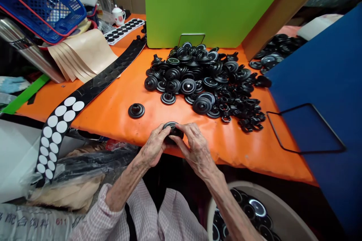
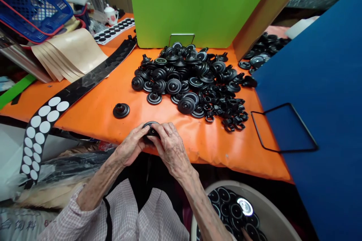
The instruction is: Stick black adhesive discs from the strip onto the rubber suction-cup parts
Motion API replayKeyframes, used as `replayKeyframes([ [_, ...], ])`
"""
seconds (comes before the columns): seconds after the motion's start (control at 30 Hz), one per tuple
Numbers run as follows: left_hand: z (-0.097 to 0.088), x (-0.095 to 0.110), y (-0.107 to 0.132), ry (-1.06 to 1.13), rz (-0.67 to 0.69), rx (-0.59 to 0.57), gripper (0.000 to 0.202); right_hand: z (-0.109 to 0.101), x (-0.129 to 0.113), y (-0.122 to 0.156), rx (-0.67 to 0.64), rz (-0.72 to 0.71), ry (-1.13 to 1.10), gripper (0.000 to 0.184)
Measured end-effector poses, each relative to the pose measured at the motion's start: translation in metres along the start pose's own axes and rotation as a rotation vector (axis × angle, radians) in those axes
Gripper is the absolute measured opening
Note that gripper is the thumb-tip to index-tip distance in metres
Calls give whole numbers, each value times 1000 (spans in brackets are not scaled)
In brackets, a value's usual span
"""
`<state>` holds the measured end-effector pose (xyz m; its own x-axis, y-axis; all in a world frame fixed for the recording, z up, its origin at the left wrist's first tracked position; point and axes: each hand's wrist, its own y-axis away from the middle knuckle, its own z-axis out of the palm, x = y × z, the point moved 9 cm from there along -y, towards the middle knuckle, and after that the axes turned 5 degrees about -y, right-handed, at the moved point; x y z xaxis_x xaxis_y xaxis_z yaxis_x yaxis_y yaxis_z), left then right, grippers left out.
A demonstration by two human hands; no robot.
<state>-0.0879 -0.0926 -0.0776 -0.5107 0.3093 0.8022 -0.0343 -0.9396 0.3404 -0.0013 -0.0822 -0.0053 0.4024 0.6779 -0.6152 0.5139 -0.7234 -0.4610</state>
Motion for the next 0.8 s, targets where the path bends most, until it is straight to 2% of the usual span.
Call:
replayKeyframes([
  [0.1, -3, -3, -1, 15, 11, 35, 26, 4, 10, 7, 137, 63, 35, 18],
  [0.17, -7, -4, -2, 12, 4, 53, 26, 5, 15, 10, 183, 118, 14, 20],
  [0.3, -10, 4, -4, -45, -11, 33, 29, 6, 17, 4, 78, 135, -155, 28],
  [0.37, -12, 9, -5, -52, -7, 39, 27, 6, 16, 0, 38, 116, -178, 22],
  [0.43, -13, 11, -5, -47, 2, 55, 23, 5, 17, -2, 61, 127, -162, 11],
  [0.5, -13, 11, -4, -57, 10, 64, 20, 8, 23, 0, 101, 191, -184, 9],
  [0.57, -16, 11, -4, -99, 10, 78, 21, 16, 28, 3, 97, 254, -269, 18],
  [0.63, -22, 12, -7, -174, -6, 106, 24, 22, 34, 5, 68, 291, -355, 35],
  [0.7, -37, 19, -13, -276, -17, 178, 26, 13, 45, 5, 115, 308, -310, 42],
  [0.8, -70, 49, -26, -473, 60, 372, 28, -27, 73, 2, 351, 349, 24, 34],
])
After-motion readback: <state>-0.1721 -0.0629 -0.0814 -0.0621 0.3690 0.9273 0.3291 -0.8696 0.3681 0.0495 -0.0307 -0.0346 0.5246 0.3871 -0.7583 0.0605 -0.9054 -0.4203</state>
